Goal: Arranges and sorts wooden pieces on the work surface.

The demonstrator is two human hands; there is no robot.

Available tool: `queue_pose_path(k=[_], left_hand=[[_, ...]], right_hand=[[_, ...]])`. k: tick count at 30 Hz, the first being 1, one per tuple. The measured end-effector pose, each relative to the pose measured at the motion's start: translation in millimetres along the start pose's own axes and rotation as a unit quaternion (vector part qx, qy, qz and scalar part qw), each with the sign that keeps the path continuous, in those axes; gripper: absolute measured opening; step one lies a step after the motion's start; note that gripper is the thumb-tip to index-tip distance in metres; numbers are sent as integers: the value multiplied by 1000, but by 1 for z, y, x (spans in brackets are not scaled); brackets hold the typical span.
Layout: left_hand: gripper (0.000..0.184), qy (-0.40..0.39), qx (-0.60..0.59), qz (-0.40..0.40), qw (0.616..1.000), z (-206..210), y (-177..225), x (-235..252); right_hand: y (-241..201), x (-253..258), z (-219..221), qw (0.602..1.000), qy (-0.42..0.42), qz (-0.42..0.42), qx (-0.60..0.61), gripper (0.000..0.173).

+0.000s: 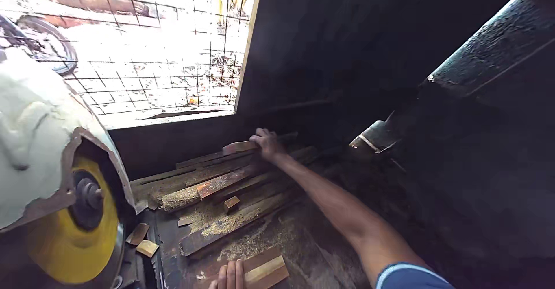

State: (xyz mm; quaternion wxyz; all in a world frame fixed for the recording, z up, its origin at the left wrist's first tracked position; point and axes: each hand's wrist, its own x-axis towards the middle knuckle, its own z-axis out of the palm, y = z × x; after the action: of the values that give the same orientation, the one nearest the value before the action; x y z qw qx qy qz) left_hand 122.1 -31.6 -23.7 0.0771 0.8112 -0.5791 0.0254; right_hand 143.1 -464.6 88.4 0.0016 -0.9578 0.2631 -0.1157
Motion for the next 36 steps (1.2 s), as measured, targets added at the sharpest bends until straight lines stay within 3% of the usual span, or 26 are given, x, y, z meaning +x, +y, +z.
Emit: queue_pose_path(k=[2, 4, 5, 8, 11, 14, 18, 21, 27, 36], left_hand=[[68, 0, -4, -7, 1000, -1, 2, -2], [72, -8, -9, -12, 1000, -4, 4, -2], [75, -8, -13, -14, 1000, -5, 5, -3], [81, -12, -7, -25, 1000, -4, 9, -4], [80, -33, -16, -21, 999, -4, 9, -4], [76, -38, -15, -8, 999, -2, 8, -3], [78, -65, -6, -1, 998, -4, 8, -1], [75, -47, 2, 5, 999, -4, 7, -3], [81, -59, 0, 12, 998, -7, 7, -2], [83, -51, -20, 8, 998, -3, 5, -2]], right_hand=[[-10, -57, -55, 986, 139, 8, 89, 27], [-31, -125, -115, 939, 251, 98, 216, 31], [-39, -157, -140, 888, 319, 161, 290, 37], [-39, -239, -193, 691, 470, 197, 513, 39], [-38, -317, -216, 586, 488, 217, 610, 38], [-45, -375, -210, 500, 496, 277, 654, 41], [-65, -409, -183, 369, 509, 432, 646, 34], [-78, -417, -157, 280, 506, 494, 649, 32], [-82, -421, -122, 200, 504, 488, 684, 33], [-89, -405, -127, 162, 489, 467, 718, 29]])
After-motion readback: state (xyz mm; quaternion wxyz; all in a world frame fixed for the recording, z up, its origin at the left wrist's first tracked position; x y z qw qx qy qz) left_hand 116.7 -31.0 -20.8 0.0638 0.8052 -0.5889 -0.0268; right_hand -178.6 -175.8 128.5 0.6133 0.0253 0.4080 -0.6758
